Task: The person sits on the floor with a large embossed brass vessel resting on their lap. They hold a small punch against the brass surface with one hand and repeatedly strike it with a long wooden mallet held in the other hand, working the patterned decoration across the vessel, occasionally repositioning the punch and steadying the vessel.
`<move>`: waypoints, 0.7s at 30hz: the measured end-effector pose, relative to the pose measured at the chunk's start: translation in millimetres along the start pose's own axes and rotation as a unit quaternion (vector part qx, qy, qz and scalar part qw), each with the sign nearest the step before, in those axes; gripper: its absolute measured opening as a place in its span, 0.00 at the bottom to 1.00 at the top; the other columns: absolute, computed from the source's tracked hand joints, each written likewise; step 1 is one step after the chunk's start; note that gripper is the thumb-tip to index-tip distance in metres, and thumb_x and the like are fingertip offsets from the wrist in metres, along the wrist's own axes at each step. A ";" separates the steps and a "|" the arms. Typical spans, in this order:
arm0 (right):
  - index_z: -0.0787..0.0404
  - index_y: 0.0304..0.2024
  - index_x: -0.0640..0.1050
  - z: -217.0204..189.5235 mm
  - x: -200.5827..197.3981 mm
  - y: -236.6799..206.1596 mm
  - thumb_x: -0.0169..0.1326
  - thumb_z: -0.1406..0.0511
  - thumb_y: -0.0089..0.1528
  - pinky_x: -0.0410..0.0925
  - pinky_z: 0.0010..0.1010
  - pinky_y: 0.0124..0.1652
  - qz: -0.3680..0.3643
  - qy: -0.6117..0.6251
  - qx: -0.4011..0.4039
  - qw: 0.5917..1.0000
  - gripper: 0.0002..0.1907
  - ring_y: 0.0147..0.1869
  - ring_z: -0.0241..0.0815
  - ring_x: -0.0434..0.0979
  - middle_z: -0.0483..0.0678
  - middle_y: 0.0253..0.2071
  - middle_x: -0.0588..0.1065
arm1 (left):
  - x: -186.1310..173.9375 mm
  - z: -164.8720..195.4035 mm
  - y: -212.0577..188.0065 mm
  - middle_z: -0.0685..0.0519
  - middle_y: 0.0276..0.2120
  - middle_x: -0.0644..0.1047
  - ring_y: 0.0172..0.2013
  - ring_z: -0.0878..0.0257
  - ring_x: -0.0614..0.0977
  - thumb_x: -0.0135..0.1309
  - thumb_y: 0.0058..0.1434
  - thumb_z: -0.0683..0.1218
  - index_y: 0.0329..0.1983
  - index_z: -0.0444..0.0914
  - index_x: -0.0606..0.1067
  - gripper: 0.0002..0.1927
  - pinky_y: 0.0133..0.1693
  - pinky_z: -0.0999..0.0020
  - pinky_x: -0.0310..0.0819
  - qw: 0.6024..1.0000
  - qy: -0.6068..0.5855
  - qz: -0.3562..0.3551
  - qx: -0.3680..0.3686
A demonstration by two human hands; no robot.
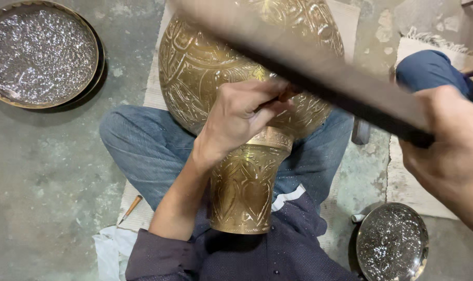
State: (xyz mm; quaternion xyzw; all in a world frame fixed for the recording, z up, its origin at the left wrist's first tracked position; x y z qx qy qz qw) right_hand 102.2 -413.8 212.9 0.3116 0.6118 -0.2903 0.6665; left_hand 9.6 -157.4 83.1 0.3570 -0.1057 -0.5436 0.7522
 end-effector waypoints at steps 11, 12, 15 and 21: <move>0.68 0.49 0.74 -1.2 1.3 -3.5 0.57 0.68 0.67 0.73 0.35 0.34 -0.026 0.019 -0.015 0.999 0.11 0.32 0.45 0.78 0.55 0.31 0.75 | -0.3 4.8 -4.6 0.51 0.42 0.83 0.37 0.67 0.86 0.60 0.66 0.41 0.51 0.46 0.75 0.12 0.38 0.74 0.83 0.999 0.013 0.027 0.021; 0.69 0.49 0.74 2.8 0.3 -4.6 0.57 0.68 0.67 0.73 0.35 0.35 -0.009 0.074 -0.028 0.997 0.11 0.33 0.45 0.78 0.55 0.32 0.75 | 0.5 4.2 -5.2 0.53 0.39 0.83 0.35 0.67 0.85 0.61 0.67 0.42 0.53 0.45 0.75 0.14 0.36 0.73 0.82 1.000 0.016 0.021 0.001; 0.69 0.51 0.73 8.0 5.6 -6.5 0.57 0.70 0.66 0.73 0.34 0.38 0.004 0.161 -0.007 0.987 0.12 0.37 0.45 0.78 0.55 0.35 0.74 | -0.1 2.6 -8.2 0.57 0.36 0.84 0.30 0.69 0.82 0.63 0.69 0.43 0.60 0.45 0.76 0.17 0.33 0.73 0.79 0.999 0.010 0.015 -0.032; 0.70 0.53 0.71 9.0 5.6 -7.0 0.56 0.73 0.66 0.72 0.34 0.43 0.021 0.122 -0.089 0.988 0.15 0.44 0.45 0.79 0.55 0.39 0.74 | -0.8 2.9 -12.1 0.57 0.38 0.83 0.33 0.71 0.83 0.60 0.71 0.43 0.55 0.48 0.76 0.11 0.34 0.75 0.80 0.999 0.029 0.027 -0.002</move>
Point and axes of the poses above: each hand's wrist, its own y-axis towards the middle knuckle, its own x-axis out of the palm, z = x × y, the point moved 3 cm from there along y, towards the middle knuckle
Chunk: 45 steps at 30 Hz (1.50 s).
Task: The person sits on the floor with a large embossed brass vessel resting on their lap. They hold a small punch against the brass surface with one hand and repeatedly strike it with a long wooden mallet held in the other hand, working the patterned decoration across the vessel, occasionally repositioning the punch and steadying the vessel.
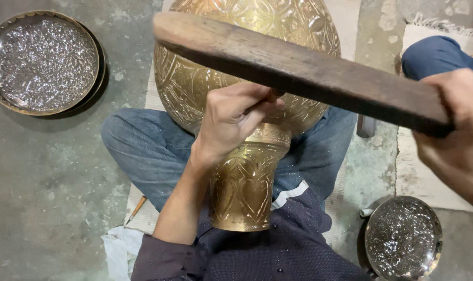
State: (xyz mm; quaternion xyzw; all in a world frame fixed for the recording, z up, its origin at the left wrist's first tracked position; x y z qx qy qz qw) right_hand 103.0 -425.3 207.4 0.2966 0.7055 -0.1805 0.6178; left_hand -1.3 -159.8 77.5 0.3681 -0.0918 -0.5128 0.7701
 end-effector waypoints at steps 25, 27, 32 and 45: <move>0.63 0.44 0.76 -55.5 -17.2 21.9 0.61 0.72 0.56 0.69 0.30 0.28 -0.054 -0.090 -0.001 0.994 0.14 0.27 0.43 0.77 0.51 0.29 0.75 | -4.1 5.6 -10.9 0.49 0.34 0.83 0.35 0.59 0.85 0.65 0.61 0.37 0.42 0.35 0.82 0.06 0.38 0.65 0.79 0.999 0.039 0.025 -0.015; 0.58 0.43 0.79 -53.0 -14.2 23.8 0.61 0.72 0.59 0.70 0.29 0.28 -0.141 -0.159 0.075 0.974 0.11 0.26 0.41 0.76 0.50 0.26 0.74 | -5.5 4.6 -15.0 0.48 0.36 0.83 0.37 0.58 0.86 0.65 0.61 0.36 0.43 0.35 0.81 0.08 0.40 0.65 0.80 0.999 0.042 0.034 -0.003; 0.67 0.49 0.73 -61.6 -26.1 24.5 0.59 0.73 0.55 0.69 0.31 0.30 0.008 0.044 0.042 0.998 0.19 0.30 0.44 0.76 0.52 0.33 0.74 | -3.8 -3.6 -20.8 0.49 0.34 0.84 0.32 0.61 0.86 0.68 0.58 0.36 0.42 0.35 0.82 0.09 0.36 0.69 0.80 0.998 0.033 0.036 -0.046; 0.66 0.41 0.77 -63.2 -21.8 20.7 0.64 0.74 0.52 0.71 0.34 0.32 0.009 -0.079 -0.088 0.993 0.15 0.31 0.47 0.79 0.52 0.30 0.76 | 2.1 -17.7 -42.7 0.49 0.39 0.83 0.39 0.57 0.86 0.66 0.59 0.36 0.44 0.34 0.80 0.11 0.44 0.63 0.82 0.998 0.031 0.060 -0.010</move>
Point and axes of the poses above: each hand's wrist, its own y-axis towards the middle knuckle, its own x-axis out of the palm, z = x × y, the point moved 3 cm from there along y, towards the middle knuckle
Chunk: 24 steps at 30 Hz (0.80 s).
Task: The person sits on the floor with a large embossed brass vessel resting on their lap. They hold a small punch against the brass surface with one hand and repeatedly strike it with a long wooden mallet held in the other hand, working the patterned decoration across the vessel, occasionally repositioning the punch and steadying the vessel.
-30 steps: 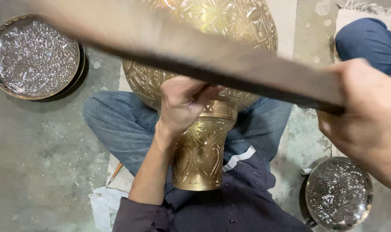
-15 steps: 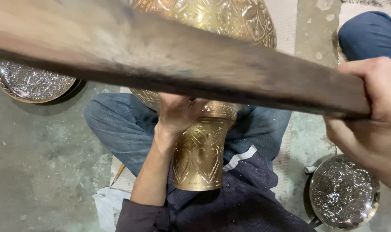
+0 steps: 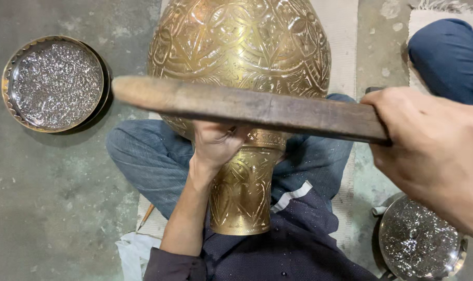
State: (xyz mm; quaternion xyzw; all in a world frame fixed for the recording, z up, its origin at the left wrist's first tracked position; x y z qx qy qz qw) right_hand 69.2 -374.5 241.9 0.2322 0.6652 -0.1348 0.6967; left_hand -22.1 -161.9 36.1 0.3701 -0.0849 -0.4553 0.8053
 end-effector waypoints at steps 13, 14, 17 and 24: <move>0.69 0.40 0.76 -5.0 -4.8 7.1 0.62 0.74 0.57 0.69 0.30 0.28 0.015 0.065 0.041 0.997 0.10 0.27 0.43 0.78 0.50 0.28 0.75 | 0.8 -10.7 -19.5 0.46 0.42 0.82 0.43 0.51 0.85 0.68 0.54 0.38 0.46 0.33 0.78 0.17 0.48 0.56 0.80 0.998 0.056 0.021 -0.035; 0.67 0.39 0.77 -6.6 -4.8 6.9 0.64 0.73 0.58 0.69 0.32 0.27 0.012 0.011 0.033 0.999 0.09 0.27 0.44 0.78 0.50 0.28 0.75 | 1.3 -12.0 -21.3 0.46 0.42 0.82 0.43 0.51 0.84 0.69 0.54 0.38 0.47 0.32 0.78 0.19 0.48 0.56 0.80 0.998 0.028 0.032 -0.051; 0.62 0.39 0.79 -10.9 -2.9 5.0 0.64 0.70 0.58 0.68 0.33 0.28 0.017 -0.057 0.010 0.998 0.09 0.29 0.45 0.78 0.49 0.28 0.75 | 3.3 -15.6 -21.6 0.51 0.41 0.84 0.41 0.58 0.87 0.69 0.58 0.35 0.46 0.37 0.82 0.13 0.43 0.65 0.82 0.999 0.033 -0.033 -0.020; 0.59 0.39 0.79 2.7 17.4 -16.9 0.62 0.67 0.60 0.68 0.34 0.28 0.009 -0.076 0.053 0.996 0.06 0.27 0.43 0.77 0.46 0.29 0.77 | -2.8 -5.6 -19.1 0.46 0.38 0.82 0.40 0.52 0.85 0.62 0.55 0.35 0.46 0.37 0.79 0.15 0.46 0.60 0.80 1.000 0.011 -0.005 0.026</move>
Point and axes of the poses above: each hand's wrist, its own y-axis towards the middle knuckle, its own x-axis out of the palm, z = x × y, the point moved 3 cm from there along y, towards the middle knuckle
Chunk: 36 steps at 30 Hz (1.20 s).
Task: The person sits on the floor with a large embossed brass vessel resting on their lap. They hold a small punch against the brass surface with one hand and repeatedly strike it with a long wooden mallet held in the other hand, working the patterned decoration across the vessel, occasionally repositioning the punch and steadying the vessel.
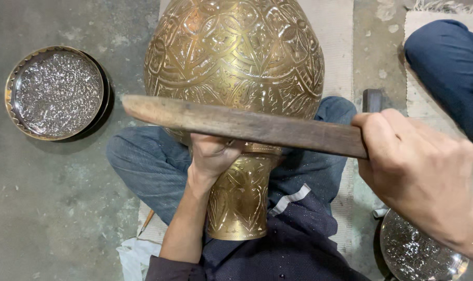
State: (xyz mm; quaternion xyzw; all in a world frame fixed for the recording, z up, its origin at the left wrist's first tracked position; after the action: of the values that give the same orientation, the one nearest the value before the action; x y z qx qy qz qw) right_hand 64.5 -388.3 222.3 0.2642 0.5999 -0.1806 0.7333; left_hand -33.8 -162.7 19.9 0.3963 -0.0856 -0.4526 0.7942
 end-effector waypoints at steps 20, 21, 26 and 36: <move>0.67 0.46 0.74 64.4 177.3 -97.1 0.63 0.70 0.59 0.71 0.25 0.34 0.087 0.621 0.254 0.736 0.15 0.31 0.35 0.78 0.48 0.30 0.77 | 1.4 45.4 94.2 0.54 0.35 0.84 0.30 0.70 0.85 0.66 0.63 0.40 0.57 0.37 0.77 0.19 0.33 0.75 0.78 0.991 -0.020 -0.096 -0.091; 0.67 0.45 0.75 65.5 174.1 -95.4 0.64 0.69 0.59 0.71 0.26 0.33 0.067 0.588 0.265 0.761 0.14 0.31 0.35 0.77 0.48 0.30 0.77 | 6.6 43.0 98.3 0.54 0.35 0.84 0.30 0.70 0.84 0.66 0.63 0.40 0.59 0.37 0.76 0.21 0.32 0.75 0.78 0.990 -0.020 -0.112 -0.087; 0.64 0.48 0.80 66.0 153.9 -83.4 0.70 0.65 0.52 0.68 0.30 0.30 0.020 0.279 0.239 0.930 0.23 0.26 0.36 0.76 0.51 0.27 0.77 | 12.4 40.4 98.1 0.52 0.38 0.83 0.34 0.67 0.87 0.65 0.64 0.40 0.61 0.39 0.75 0.22 0.38 0.74 0.82 0.990 -0.010 -0.125 -0.061; 0.61 0.44 0.79 82.3 109.6 -70.3 0.67 0.65 0.64 0.71 0.26 0.35 0.099 0.412 0.134 0.896 0.11 0.33 0.36 0.78 0.50 0.31 0.78 | 16.3 37.4 97.4 0.52 0.37 0.84 0.35 0.63 0.87 0.61 0.66 0.39 0.62 0.40 0.75 0.21 0.41 0.70 0.84 0.988 0.025 -0.152 -0.018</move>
State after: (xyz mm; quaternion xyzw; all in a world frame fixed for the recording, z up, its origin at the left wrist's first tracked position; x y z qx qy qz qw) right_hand 111.7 -488.2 115.0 0.4692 0.7891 -0.0603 0.3918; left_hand 20.4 -169.2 110.2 0.4020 0.0038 -0.5597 0.7247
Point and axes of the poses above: each hand's wrist, its own y-axis towards the middle knuckle, its own x-axis out of the palm, z = x × y, the point moved 3 cm from there along y, towards the middle knuckle
